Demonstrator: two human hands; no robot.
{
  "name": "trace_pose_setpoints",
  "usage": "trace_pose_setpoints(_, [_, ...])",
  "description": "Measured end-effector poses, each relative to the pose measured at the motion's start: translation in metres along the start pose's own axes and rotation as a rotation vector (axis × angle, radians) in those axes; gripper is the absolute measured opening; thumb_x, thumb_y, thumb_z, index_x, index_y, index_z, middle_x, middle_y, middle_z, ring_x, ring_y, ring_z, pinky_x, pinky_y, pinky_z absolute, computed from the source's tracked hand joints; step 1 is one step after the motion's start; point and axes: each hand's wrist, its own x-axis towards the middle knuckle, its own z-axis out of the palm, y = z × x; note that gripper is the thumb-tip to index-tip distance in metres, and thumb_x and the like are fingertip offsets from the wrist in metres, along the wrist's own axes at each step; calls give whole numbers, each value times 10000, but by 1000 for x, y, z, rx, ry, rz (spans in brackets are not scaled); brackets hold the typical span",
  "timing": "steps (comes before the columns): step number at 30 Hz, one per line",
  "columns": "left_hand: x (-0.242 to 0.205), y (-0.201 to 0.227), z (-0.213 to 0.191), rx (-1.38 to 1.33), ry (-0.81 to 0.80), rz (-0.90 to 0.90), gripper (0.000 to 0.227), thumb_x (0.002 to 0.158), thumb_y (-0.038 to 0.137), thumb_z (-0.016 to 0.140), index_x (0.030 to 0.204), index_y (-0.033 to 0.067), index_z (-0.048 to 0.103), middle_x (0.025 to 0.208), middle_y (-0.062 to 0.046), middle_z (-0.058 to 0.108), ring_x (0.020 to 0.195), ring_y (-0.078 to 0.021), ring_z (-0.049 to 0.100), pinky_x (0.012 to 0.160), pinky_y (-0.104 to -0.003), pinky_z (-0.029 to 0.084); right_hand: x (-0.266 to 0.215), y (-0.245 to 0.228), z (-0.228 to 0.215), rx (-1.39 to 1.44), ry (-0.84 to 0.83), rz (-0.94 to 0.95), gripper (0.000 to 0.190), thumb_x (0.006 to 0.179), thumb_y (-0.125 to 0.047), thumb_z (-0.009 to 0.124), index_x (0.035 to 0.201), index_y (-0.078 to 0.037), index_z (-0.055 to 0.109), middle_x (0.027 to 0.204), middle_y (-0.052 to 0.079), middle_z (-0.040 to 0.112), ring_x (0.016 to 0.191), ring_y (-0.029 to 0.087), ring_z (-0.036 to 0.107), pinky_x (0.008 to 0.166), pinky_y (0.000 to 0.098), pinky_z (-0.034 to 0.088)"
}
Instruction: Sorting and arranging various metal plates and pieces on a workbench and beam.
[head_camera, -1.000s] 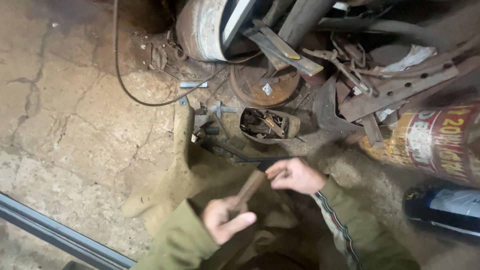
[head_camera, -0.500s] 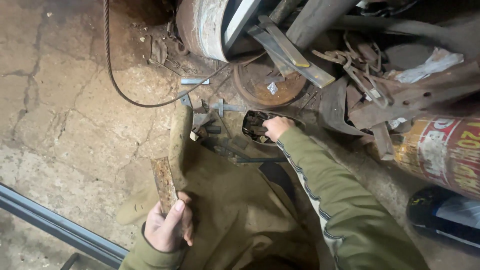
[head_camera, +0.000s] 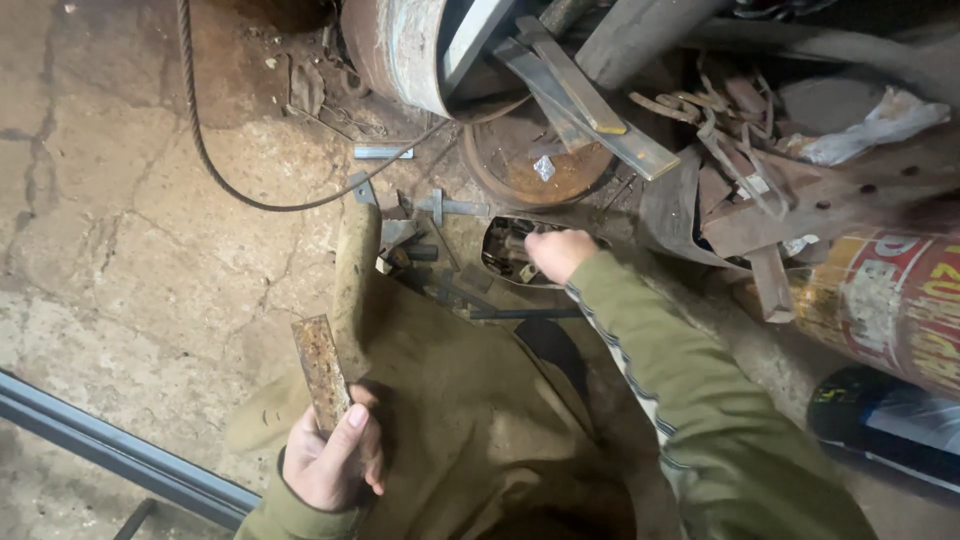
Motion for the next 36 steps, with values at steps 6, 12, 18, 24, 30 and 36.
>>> trace_pose_setpoints(6, [8,-4,2,-31,-10,-17,242,939,130,588,1129,-16,552,601,-106,521,375,-222,513,329,-364,470,-39,26,-8,14,116,142,217,976,-369,618,1071,-192,699,953,134,757,877,375,741,780,533,582])
trace_pose_setpoints(12, [8,-6,2,4,37,5,235,941,123,593,1127,-15,558,601,-100,515,371,-218,505,327,-358,465,-8,-18,-13,113,106,7,291,862,-347,672,1106,-189,684,934,154,752,869,398,724,756,567,563])
trace_pose_setpoints(18, [9,-4,1,-7,42,-8,229,941,124,583,1126,-10,562,597,-102,523,375,-216,509,330,-367,473,26,-25,11,-18,67,0,209,912,-272,627,1027,-104,674,911,173,759,872,391,729,787,571,560])
trace_pose_setpoints(24, [13,-7,4,-43,19,4,237,950,127,588,1138,-16,564,582,-103,517,373,-220,514,332,-364,473,-11,-18,-7,33,110,223,293,945,-235,584,1167,-48,622,881,198,768,818,393,752,724,553,576])
trace_pose_setpoints(30, [14,-6,2,-20,28,-2,248,942,125,591,1130,-32,553,592,-104,522,372,-221,507,333,-370,468,1,-44,0,411,201,-101,402,963,-451,656,1210,-138,704,978,196,771,867,378,743,798,489,569])
trace_pose_setpoints(36, [13,-16,-10,-78,0,36,246,952,118,580,1134,-44,549,563,-106,515,353,-224,499,318,-371,462,12,-41,-20,596,-134,-81,440,901,-289,663,1308,-123,637,912,197,754,851,366,765,785,468,587])
